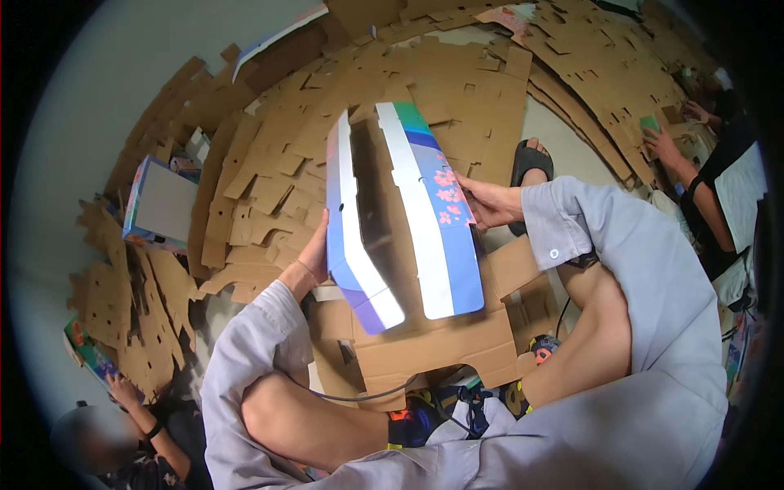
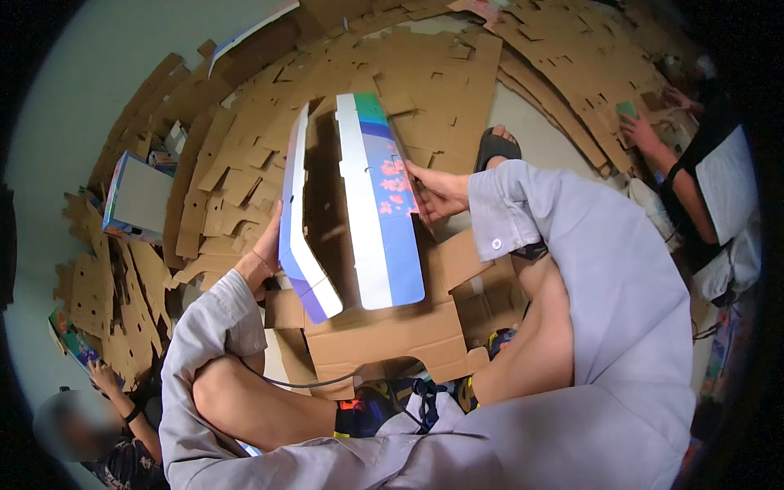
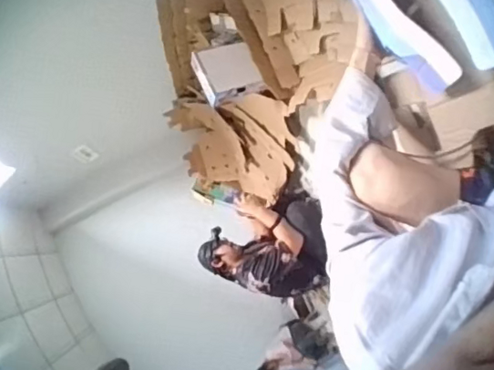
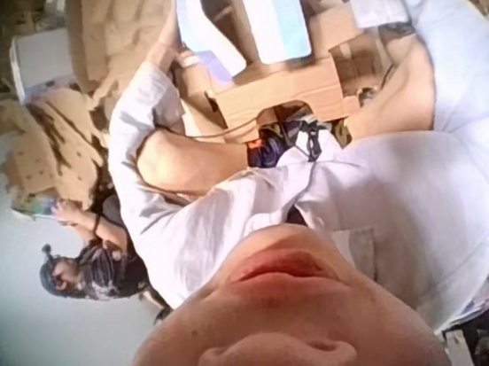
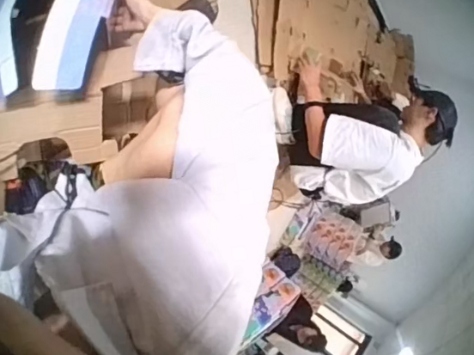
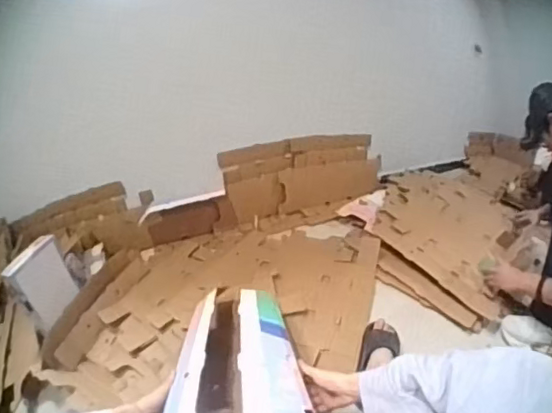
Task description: The person is folding and assembling fruit-branded cardboard boxes on the floor.
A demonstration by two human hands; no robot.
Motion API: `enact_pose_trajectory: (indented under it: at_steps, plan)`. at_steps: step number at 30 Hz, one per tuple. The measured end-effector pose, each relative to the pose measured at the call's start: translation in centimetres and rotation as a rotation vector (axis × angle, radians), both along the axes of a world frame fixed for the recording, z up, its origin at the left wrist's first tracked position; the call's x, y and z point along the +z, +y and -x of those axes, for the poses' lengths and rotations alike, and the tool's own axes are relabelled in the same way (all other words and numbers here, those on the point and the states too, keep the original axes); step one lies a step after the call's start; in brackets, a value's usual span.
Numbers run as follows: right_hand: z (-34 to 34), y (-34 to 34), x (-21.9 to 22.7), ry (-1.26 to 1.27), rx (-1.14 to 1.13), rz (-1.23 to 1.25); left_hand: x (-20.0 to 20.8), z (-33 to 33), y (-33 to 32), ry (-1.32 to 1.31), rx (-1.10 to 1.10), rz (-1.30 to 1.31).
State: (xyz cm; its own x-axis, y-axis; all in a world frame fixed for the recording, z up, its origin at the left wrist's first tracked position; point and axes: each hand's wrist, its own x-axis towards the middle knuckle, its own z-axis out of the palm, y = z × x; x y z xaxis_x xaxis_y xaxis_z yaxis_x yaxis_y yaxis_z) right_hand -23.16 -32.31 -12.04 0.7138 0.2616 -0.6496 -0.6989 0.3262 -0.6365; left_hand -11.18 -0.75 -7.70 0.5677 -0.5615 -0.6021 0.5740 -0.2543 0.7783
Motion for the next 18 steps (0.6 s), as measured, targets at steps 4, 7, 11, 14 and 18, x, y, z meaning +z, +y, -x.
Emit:
enact_pose_trajectory:
  at_steps: [4,7,11,14,18]
  plan:
    - [0.5,-0.1,0.3,-0.067,0.069,-0.173,-0.3,0.1,-0.1,0.039,-0.027,-0.024]
    - [1.1,0.6,1.2,-0.124,-0.003,-0.285,-0.6,0.5,-0.2,0.020,-0.008,-0.033]
    - [1.4,1.9,0.9,-0.075,-0.051,-0.328,-1.2,1.1,0.1,0.079,-0.089,0.037]
    - [1.4,2.5,-0.4,-0.057,-0.050,0.013,-1.7,1.1,1.0,0.173,-0.005,0.062]
    - [0.3,2.7,-1.8,-0.094,-0.205,0.354,-2.9,0.7,1.9,0.257,0.060,0.176]
